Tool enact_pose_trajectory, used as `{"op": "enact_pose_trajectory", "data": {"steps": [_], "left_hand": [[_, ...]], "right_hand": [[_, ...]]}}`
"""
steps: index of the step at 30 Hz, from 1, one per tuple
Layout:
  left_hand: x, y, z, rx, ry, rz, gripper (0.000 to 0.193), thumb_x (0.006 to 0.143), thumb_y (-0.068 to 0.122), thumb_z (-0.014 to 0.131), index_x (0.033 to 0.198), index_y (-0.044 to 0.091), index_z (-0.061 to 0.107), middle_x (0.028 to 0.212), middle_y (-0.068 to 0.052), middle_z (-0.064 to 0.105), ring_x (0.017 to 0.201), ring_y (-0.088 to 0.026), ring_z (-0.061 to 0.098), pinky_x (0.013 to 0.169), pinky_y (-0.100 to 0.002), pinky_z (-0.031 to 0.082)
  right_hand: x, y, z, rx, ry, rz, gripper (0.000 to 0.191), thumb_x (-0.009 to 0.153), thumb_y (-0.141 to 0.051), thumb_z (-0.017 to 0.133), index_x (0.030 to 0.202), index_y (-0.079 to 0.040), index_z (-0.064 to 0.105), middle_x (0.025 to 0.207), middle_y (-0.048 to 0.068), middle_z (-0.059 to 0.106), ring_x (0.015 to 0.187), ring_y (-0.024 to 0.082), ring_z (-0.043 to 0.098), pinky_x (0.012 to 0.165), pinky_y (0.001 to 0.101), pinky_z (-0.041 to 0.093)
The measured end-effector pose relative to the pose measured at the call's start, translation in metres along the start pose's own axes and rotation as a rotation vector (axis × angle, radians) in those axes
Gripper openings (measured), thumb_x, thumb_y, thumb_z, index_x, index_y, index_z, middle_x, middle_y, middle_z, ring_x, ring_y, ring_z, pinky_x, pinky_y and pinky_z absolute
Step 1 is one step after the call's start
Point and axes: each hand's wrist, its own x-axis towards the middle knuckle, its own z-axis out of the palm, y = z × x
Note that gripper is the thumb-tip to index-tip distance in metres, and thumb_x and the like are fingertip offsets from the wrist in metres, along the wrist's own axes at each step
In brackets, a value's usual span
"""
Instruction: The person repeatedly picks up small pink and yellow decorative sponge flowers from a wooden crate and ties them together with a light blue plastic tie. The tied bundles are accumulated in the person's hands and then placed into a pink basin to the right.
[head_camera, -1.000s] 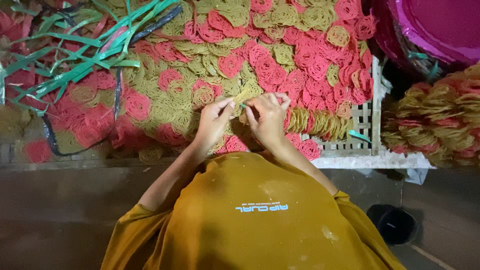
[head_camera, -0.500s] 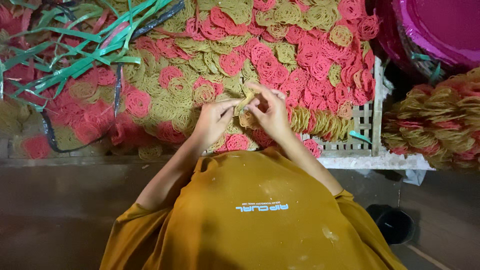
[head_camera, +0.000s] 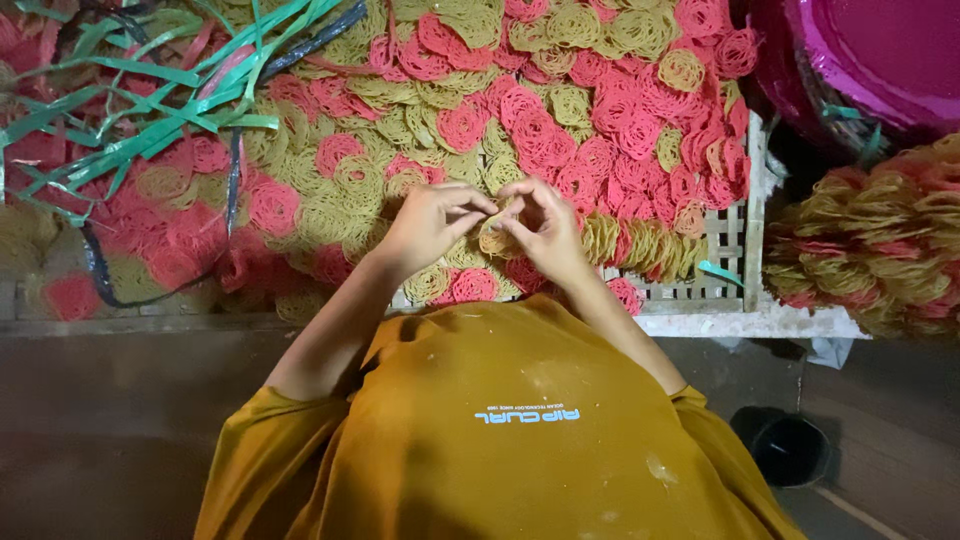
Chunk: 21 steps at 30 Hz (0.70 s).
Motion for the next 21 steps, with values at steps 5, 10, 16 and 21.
{"op": "enact_pose_trajectory", "data": {"steps": [5,10,16,21], "left_hand": [[0.004,0.009,-0.013,0.337,-0.084,0.17,0.014,0.088,0.006,0.074,0.103,0.007,0.072,0.096,-0.007,0.07,0.09,-0.025,0.069,0.08,-0.038,0.057],[0.01,0.012,-0.018,0.265,-0.104,0.079,0.012,0.088,0.009,0.074,0.099,0.01,0.074,0.093,-0.002,0.072,0.082,-0.016,0.07,0.073,-0.033,0.058],[0.01,-0.002,-0.016,-0.055,-0.038,-0.393,0.014,0.088,0.004,0.072,0.101,0.01,0.075,0.097,-0.001,0.074,0.072,-0.011,0.069,0.062,-0.025,0.056],[0.011,-0.016,-0.007,-0.256,0.039,-0.212,0.015,0.093,0.005,0.074,0.107,0.008,0.072,0.106,-0.004,0.073,0.092,-0.01,0.071,0.081,-0.023,0.06]], "right_hand": [[0.0,0.003,-0.001,0.005,-0.026,-0.008,0.03,0.088,0.004,0.078,0.112,-0.005,0.062,0.106,0.003,0.064,0.093,0.011,0.06,0.085,0.0278,0.052],[0.003,0.001,-0.006,-0.164,-0.07,-0.119,0.026,0.09,-0.004,0.076,0.112,-0.007,0.062,0.111,0.001,0.069,0.104,0.019,0.066,0.099,0.0357,0.049],[-0.003,-0.019,-0.016,-0.675,0.044,-0.177,0.031,0.077,-0.002,0.062,0.103,-0.014,0.075,0.125,0.012,0.068,0.119,0.028,0.055,0.105,0.0415,0.027],[0.011,0.003,0.014,-0.504,0.034,-0.092,0.016,0.094,-0.021,0.073,0.108,-0.014,0.076,0.121,0.009,0.068,0.121,0.025,0.053,0.108,0.0439,0.027]]}}
